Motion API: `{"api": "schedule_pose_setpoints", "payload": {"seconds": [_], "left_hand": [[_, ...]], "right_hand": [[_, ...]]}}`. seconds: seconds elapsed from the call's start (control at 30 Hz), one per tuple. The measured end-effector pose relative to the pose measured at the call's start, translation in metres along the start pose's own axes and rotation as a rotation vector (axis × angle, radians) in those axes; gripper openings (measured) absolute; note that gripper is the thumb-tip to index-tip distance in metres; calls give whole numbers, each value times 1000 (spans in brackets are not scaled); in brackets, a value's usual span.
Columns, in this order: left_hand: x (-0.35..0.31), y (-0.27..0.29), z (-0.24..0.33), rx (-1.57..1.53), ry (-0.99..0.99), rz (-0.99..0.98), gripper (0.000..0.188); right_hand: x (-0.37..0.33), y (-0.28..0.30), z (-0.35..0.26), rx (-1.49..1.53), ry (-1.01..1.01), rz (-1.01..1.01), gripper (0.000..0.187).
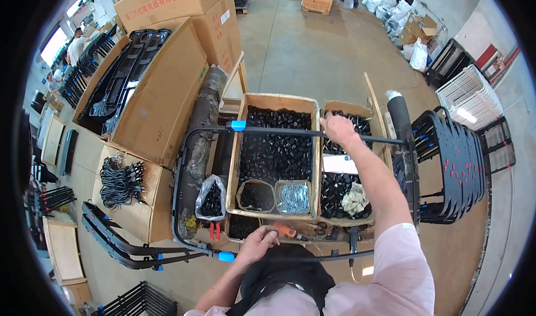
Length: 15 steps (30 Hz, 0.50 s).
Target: Assembling the housing and internal wiring of leaf blowers in a manufacturing setting.
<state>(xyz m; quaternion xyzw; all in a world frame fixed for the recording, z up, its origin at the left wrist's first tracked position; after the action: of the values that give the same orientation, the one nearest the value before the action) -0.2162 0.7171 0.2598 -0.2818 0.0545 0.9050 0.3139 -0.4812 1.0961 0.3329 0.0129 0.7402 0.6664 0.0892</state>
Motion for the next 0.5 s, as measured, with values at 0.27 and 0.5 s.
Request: {"api": "schedule_pose_setpoints", "payload": {"seconds": [0.27,0.5], "left_hand": [[-19,-45,4,79,-185,65,29],[-26,-117,7,272,-205,-132,33]], "right_hand": [[0,14,-10,-106,53,-107,54],[14,-1,1,-60,55,132,52]]}}
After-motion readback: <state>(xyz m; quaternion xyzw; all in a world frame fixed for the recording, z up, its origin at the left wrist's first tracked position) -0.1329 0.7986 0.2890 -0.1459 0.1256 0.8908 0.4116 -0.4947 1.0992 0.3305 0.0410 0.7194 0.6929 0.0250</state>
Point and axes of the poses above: each hand's wrist, its own x-axis towards the middle knuckle, its own y-axis out of the back of the hand, z = x × y, the point moved 8 cm from there along x, towards the middle knuckle, and after that the axes turned 1 degree about -z, right-handed, at the moved point
